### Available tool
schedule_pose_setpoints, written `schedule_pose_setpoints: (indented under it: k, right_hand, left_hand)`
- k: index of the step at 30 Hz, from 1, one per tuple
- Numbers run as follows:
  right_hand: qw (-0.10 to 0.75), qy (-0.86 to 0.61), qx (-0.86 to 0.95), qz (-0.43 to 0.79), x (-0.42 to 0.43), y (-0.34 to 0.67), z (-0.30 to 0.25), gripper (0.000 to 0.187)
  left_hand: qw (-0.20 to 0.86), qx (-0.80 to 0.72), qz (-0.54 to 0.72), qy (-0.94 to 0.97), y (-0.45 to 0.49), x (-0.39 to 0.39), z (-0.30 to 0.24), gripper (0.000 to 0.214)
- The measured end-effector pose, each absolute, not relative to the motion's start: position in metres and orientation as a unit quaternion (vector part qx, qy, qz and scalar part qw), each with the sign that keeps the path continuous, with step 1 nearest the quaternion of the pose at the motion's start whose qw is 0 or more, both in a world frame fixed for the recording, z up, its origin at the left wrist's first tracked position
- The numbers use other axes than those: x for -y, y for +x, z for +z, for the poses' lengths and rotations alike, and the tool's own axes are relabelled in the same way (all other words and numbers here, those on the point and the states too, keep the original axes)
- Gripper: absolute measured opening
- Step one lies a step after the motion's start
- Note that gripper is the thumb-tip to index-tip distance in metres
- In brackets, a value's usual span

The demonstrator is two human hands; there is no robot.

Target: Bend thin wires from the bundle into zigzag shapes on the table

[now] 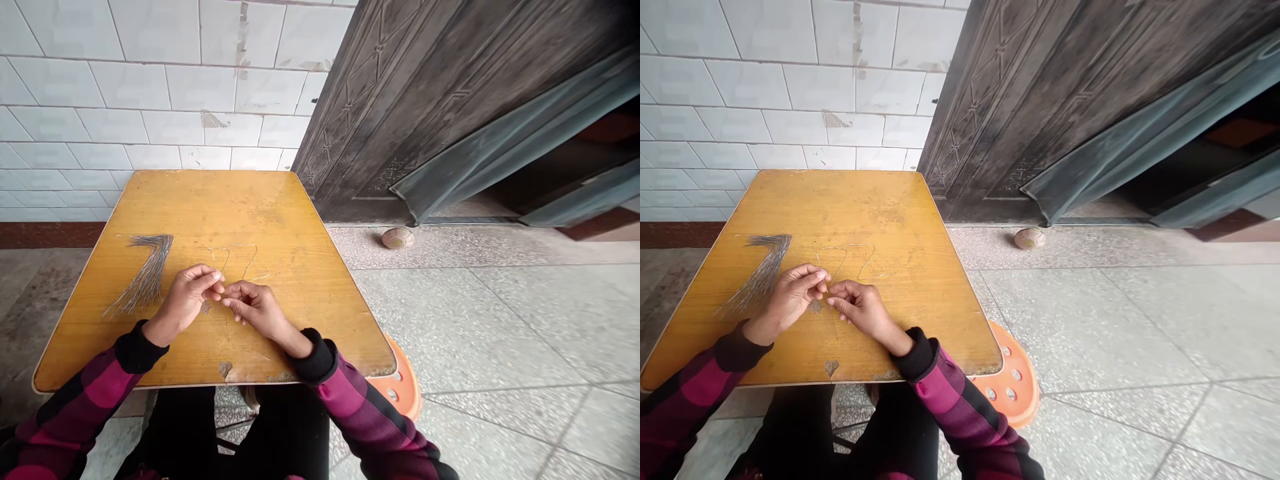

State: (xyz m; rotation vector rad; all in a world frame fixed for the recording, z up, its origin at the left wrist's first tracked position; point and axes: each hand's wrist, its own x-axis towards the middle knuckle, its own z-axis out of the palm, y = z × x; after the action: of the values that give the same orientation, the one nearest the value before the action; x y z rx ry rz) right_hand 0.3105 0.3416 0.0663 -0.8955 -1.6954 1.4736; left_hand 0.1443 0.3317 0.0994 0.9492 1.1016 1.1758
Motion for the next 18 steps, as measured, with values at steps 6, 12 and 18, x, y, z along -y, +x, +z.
schedule_pose_setpoints:
  k: [6,12,18]
  right_hand:
    - [0.356,-0.357,0.639,0.580,-0.344,0.310,0.063,0.027]
    - [0.367,-0.339,0.531,0.685,-0.351,0.315,0.069,0.026]
    - [0.314,-0.290,0.460,0.779,-0.354,0.325,0.073,0.023]
  left_hand:
    - [0.610,-0.466,0.497,0.404,0.154,-0.332,0.094,0.026]
    - [0.449,-0.503,0.541,0.504,0.131,-0.336,0.102,0.023]
    - [0.255,-0.577,0.484,0.607,0.087,-0.361,0.138,0.019]
